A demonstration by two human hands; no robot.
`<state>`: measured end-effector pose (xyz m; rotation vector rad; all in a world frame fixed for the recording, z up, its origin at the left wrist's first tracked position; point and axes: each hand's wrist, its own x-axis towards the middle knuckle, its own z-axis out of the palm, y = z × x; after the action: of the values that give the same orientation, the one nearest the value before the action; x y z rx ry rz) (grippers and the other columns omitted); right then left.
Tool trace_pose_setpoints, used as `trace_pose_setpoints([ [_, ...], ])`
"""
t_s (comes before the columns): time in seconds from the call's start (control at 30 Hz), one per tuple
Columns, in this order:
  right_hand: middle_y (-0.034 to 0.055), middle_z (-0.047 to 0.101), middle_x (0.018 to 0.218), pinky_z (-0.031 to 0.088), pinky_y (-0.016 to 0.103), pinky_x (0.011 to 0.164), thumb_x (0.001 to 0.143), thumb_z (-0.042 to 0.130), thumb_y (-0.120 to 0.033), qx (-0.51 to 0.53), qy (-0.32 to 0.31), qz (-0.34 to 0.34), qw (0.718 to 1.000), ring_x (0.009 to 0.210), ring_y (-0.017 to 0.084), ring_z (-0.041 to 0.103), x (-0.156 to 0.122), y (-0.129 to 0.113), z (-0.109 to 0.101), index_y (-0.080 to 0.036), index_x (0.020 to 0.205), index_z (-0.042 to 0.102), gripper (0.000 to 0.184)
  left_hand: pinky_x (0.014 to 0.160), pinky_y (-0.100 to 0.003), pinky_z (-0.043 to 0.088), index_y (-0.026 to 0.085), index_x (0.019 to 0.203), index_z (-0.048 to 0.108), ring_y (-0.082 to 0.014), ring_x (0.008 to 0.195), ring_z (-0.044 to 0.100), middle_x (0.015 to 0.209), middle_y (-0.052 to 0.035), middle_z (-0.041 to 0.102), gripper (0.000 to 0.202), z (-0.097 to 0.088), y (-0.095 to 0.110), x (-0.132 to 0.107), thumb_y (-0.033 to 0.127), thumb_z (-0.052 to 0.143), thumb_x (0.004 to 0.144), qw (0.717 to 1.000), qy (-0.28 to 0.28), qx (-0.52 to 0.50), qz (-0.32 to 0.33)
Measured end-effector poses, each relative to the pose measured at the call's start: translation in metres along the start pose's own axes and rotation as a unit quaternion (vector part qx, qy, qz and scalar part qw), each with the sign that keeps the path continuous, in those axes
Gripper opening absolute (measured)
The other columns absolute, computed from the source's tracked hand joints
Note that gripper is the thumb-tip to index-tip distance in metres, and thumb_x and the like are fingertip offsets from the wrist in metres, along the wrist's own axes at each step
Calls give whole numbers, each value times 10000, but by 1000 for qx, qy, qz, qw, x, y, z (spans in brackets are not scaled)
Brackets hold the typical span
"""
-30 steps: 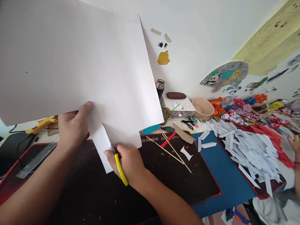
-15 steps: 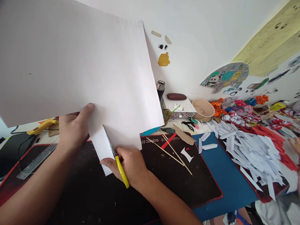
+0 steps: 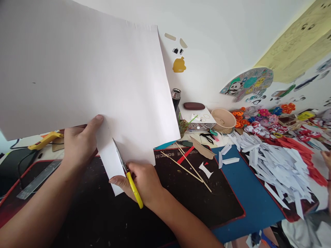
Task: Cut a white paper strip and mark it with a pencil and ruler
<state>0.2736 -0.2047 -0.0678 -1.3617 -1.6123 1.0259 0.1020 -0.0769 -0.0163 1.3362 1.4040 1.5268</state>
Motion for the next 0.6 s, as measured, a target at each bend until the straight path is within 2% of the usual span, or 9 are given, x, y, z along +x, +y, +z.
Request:
trace_pose_setpoints([
  [0.1,-58,421,619,263,269,547,951,673,-837,-1,7,2,1000,569,111,349,2,-2,0,-234,698,437,694,605,-303,466,209,713,596,-166,667,547,673,15,584,428,1,2,-2,558,785,871,1000,-1,7,5],
  [0.27,-58,414,627,268,273,572,1006,632,-779,-8,18,-17,1000,579,113,350,4,-7,-2,-230,708,451,651,655,-316,495,225,783,664,-197,726,582,693,19,590,394,5,3,-5,591,788,857,1000,3,21,14],
  [0.43,-55,440,645,287,273,594,1023,631,-747,-15,23,-28,999,597,115,385,4,-9,-2,-227,718,459,627,833,-340,565,234,843,693,-238,884,679,859,-21,724,387,6,3,-7,614,753,884,1000,-7,14,27],
  [0.6,-53,441,633,287,276,581,1023,612,-748,-8,19,-13,1000,590,120,376,7,-13,-4,-232,716,464,618,739,-344,555,233,868,700,-255,857,665,763,-16,665,396,7,4,-9,624,767,871,999,-9,25,23],
])
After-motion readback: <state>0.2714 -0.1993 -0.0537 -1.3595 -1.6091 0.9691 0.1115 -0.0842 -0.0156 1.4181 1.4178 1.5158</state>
